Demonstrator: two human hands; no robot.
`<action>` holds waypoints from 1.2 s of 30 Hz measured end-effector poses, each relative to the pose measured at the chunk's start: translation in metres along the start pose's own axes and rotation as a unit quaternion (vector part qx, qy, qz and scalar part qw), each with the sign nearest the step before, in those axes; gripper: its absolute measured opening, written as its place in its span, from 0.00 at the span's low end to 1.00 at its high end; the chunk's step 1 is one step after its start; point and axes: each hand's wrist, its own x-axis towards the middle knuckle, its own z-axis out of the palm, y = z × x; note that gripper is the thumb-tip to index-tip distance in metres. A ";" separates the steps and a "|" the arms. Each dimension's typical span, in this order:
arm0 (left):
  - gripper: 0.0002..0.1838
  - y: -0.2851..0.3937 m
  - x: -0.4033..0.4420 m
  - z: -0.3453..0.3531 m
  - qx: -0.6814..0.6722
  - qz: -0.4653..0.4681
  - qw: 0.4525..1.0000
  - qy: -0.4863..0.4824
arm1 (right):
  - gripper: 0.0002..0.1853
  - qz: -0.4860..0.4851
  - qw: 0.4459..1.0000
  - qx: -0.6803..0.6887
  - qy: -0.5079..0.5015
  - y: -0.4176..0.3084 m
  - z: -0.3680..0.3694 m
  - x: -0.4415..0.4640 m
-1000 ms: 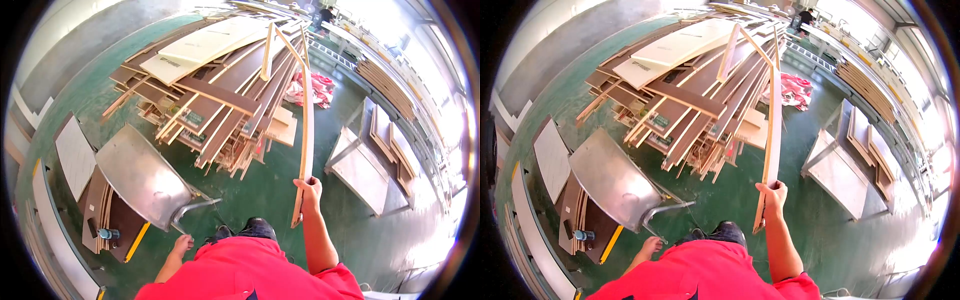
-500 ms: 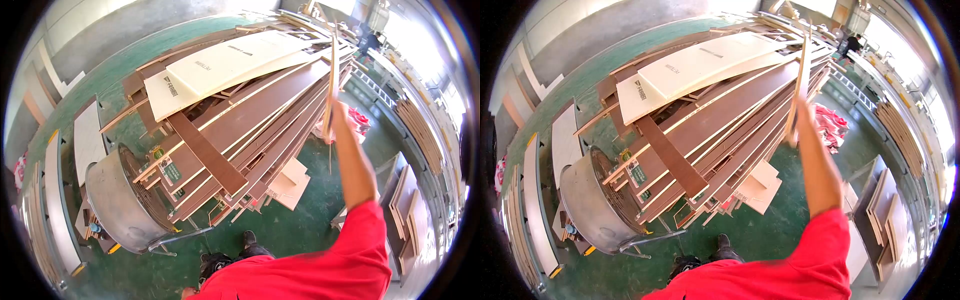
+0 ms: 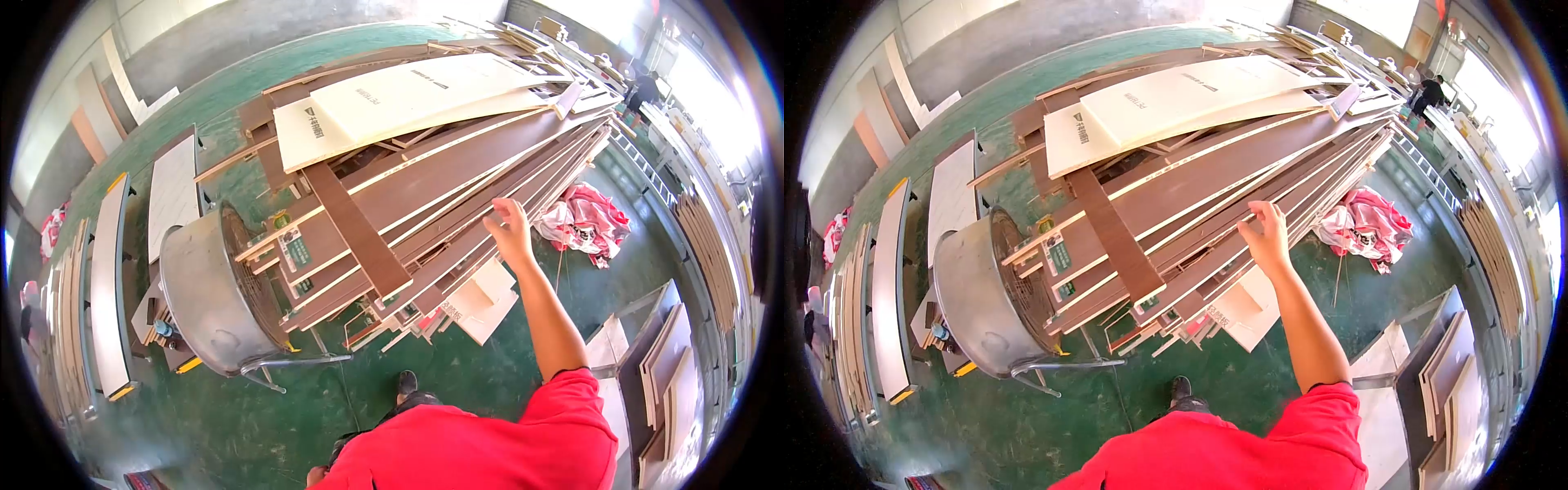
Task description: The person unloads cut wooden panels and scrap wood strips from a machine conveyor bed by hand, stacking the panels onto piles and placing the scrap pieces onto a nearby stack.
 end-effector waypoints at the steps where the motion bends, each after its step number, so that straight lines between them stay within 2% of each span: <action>1: 0.10 -0.009 0.000 -0.006 0.002 0.005 1.000 -0.002 | 0.21 0.018 1.000 0.004 -0.007 -0.012 -0.008 -0.009; 4: 0.10 -0.051 0.006 -0.026 0.044 0.046 0.998 -0.011 | 0.19 0.078 0.994 0.076 0.015 -0.030 -0.023 -0.054; 6: 0.10 -0.092 0.020 -0.042 0.137 0.140 0.980 -0.020 | 0.18 0.153 0.974 0.163 0.033 -0.035 -0.030 -0.097; 7: 0.10 -0.117 0.030 -0.048 0.222 0.229 0.948 -0.017 | 0.16 0.179 0.950 0.252 0.046 -0.049 -0.031 -0.120; 9: 0.10 -0.172 0.058 -0.059 0.393 0.415 0.820 0.043 | 0.16 0.210 0.882 0.421 0.039 -0.085 -0.039 -0.156; 10: 0.09 -0.189 0.059 -0.064 0.328 0.355 0.875 0.027 | 0.16 0.230 0.834 0.501 0.030 -0.108 -0.041 -0.175; 11: 0.08 -0.191 0.051 -0.074 0.218 0.271 0.937 0.023 | 0.23 0.197 0.796 0.572 0.016 -0.142 -0.039 -0.189; 12: 0.07 -0.188 0.038 -0.084 0.094 0.198 0.975 0.024 | 0.27 0.222 0.714 0.664 0.011 -0.184 -0.036 -0.201; 13: 0.07 -0.184 0.028 -0.094 -0.032 0.135 0.990 0.031 | 0.32 0.159 0.605 0.778 -0.049 -0.209 -0.027 -0.211; 16: 0.08 -0.197 -0.012 -0.126 -0.315 0.059 0.947 0.035 | 0.35 0.117 0.452 0.883 -0.036 -0.312 0.008 -0.235; 17: 0.09 -0.198 -0.035 -0.132 -0.347 0.036 0.935 0.064 | 0.35 0.103 0.398 0.909 -0.061 -0.344 0.024 -0.244; 19: 0.12 -0.155 -0.107 -0.141 -0.381 -0.025 0.906 0.180 | 0.35 0.128 0.312 0.937 -0.094 -0.408 0.053 -0.266; 20: 0.13 -0.161 -0.126 -0.147 -0.393 -0.016 0.900 0.190 | 0.35 0.141 0.262 0.947 -0.120 -0.440 0.066 -0.274; 23: 0.15 -0.189 -0.154 -0.159 -0.429 0.015 0.873 0.231 | 0.34 0.191 0.175 0.950 -0.175 -0.519 0.101 -0.304; 29: 0.16 -0.238 -0.189 -0.168 -0.501 0.023 0.810 0.304 | 0.36 0.236 0.087 0.924 -0.289 -0.629 0.172 -0.352; 36: 0.15 -0.307 -0.226 -0.197 -0.547 -0.032 0.748 0.374 | 0.35 0.292 -0.023 0.887 -0.356 -0.742 0.289 -0.420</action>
